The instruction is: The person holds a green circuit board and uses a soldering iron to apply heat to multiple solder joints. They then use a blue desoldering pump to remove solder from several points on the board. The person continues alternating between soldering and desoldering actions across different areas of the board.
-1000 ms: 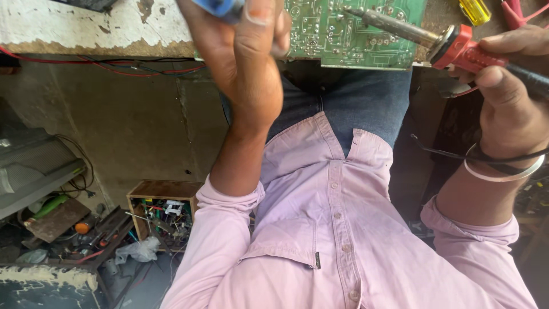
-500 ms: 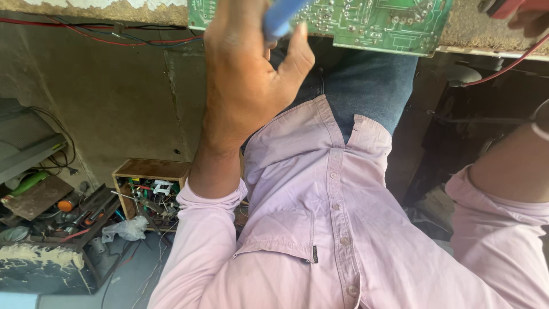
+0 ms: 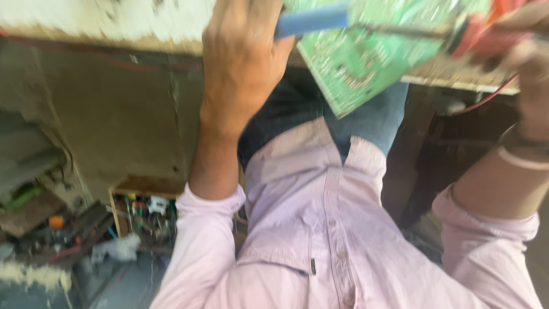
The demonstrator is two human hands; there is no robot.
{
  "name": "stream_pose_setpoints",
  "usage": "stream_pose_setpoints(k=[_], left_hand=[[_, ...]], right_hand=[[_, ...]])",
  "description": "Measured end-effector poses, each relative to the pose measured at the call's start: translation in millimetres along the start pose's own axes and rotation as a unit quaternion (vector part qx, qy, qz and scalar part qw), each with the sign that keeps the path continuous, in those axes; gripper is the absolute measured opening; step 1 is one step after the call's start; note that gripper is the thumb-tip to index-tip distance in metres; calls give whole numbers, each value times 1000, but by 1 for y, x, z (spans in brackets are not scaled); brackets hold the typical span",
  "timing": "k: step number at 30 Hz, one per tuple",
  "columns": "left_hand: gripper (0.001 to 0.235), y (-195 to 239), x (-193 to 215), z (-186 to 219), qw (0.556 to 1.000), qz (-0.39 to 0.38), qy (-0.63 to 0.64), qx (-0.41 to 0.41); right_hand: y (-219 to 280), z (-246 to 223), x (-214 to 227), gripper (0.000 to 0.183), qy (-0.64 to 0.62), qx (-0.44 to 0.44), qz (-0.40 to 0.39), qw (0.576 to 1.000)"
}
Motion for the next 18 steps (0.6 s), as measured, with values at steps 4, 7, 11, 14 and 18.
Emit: stream_pose_setpoints(k=[4,7,11,14,18], left_hand=[[42,-10,17,11,995,49,84,38],[35,-12,23,7,986,62,136,76],[36,-1,32,-2,958,128,253,35],[36,-5,24,-10,902,106,419,9],[36,-2,-1,-15,822,29,566,56]], right_hand=[[-11,-2,2,22,16,-78,33,996],[-17,-2,-7,27,24,-87,2,996],[-20,10,-15,27,-58,-51,-1,997],[-20,8,-14,26,-54,-13,-4,998],[-6,7,-14,25,-31,-6,8,999]])
Point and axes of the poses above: each hand's wrist, its own y-axis away from the middle knuckle, its own x-axis out of the back of the hand, z = x × y, the point moved 8 cm from there along -y, towards the middle knuckle, and after that the axes turned 12 degrees about x, right-handed, at the moved point
